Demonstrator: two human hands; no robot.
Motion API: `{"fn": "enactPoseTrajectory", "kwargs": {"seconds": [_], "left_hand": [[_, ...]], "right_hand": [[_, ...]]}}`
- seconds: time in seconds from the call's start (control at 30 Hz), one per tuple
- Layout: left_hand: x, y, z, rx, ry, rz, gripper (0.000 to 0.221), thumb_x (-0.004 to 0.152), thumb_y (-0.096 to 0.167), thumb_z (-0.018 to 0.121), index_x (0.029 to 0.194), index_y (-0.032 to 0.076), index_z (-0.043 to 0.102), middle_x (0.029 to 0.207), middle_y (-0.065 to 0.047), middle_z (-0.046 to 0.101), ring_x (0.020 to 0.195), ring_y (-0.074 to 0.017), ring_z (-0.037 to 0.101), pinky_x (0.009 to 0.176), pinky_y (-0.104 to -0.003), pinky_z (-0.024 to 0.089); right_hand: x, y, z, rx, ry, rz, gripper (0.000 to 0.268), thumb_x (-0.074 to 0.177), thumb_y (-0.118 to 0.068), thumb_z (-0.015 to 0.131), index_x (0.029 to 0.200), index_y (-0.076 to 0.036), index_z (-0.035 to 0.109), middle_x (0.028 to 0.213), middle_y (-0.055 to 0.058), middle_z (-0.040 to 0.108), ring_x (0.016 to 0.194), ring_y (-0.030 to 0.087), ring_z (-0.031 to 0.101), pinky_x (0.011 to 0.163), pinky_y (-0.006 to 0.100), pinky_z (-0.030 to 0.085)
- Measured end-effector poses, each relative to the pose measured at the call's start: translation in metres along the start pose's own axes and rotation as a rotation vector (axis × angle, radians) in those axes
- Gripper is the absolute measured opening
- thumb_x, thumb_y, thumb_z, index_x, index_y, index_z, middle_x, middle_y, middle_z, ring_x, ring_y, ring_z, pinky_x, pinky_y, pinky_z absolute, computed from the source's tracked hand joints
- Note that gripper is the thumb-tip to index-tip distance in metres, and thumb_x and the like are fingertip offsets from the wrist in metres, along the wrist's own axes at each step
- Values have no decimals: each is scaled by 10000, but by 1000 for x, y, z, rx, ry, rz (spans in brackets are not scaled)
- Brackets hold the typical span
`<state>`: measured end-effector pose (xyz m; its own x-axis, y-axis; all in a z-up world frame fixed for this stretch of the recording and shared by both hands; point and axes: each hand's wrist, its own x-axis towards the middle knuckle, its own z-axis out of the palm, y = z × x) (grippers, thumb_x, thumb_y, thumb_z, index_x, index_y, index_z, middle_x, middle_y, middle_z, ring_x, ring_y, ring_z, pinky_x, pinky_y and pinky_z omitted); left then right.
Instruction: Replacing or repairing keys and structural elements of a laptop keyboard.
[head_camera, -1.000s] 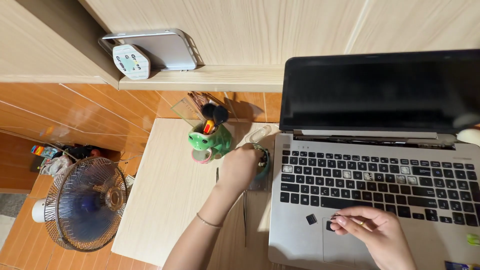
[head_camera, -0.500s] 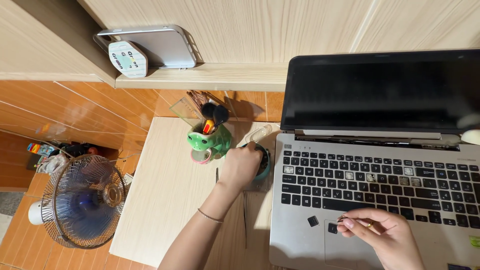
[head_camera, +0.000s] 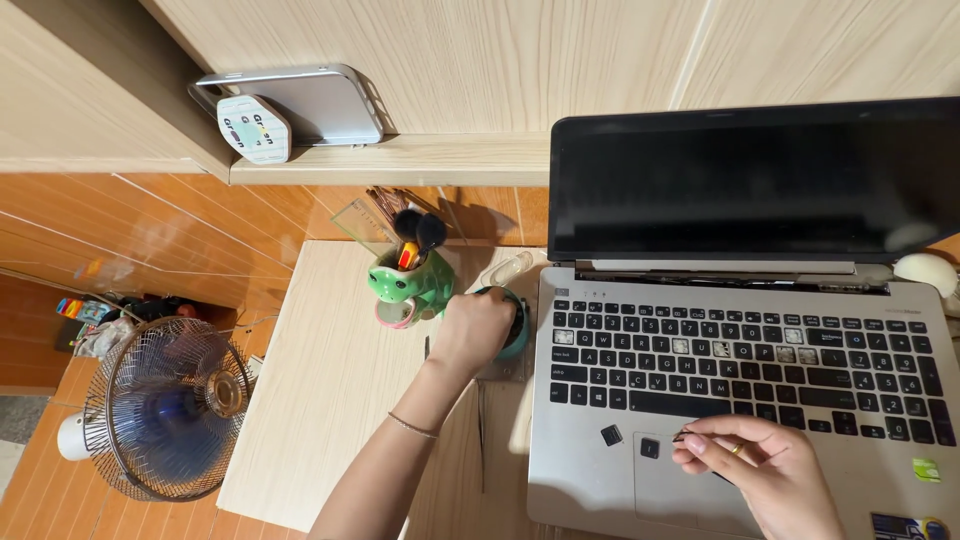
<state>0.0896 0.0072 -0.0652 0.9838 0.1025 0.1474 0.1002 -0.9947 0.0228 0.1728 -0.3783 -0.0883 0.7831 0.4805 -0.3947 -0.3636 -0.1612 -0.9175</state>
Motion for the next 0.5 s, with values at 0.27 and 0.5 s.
{"fn": "enactPoseTrajectory", "kwargs": {"seconds": [0.27, 0.5], "left_hand": [[-7, 0, -26, -97, 30, -48, 57, 791, 40, 658, 767, 64, 704, 864, -127, 711, 696, -324, 717, 609, -415, 580], [-31, 23, -71, -1024, 113, -369, 117, 892, 125, 758, 967, 42, 794, 844, -50, 799, 696, -98, 734, 640, -280, 600]], "right_hand": [[-1, 2, -6, 48, -12, -32, 201, 846, 40, 690, 1009, 140, 754, 895, 259, 800, 800, 331, 792, 711, 441, 663], [9, -3, -14, 193, -36, -2, 223, 881, 16, 652, 1065, 100, 748, 921, 242, 785, 841, 332, 773, 759, 453, 644]]}}
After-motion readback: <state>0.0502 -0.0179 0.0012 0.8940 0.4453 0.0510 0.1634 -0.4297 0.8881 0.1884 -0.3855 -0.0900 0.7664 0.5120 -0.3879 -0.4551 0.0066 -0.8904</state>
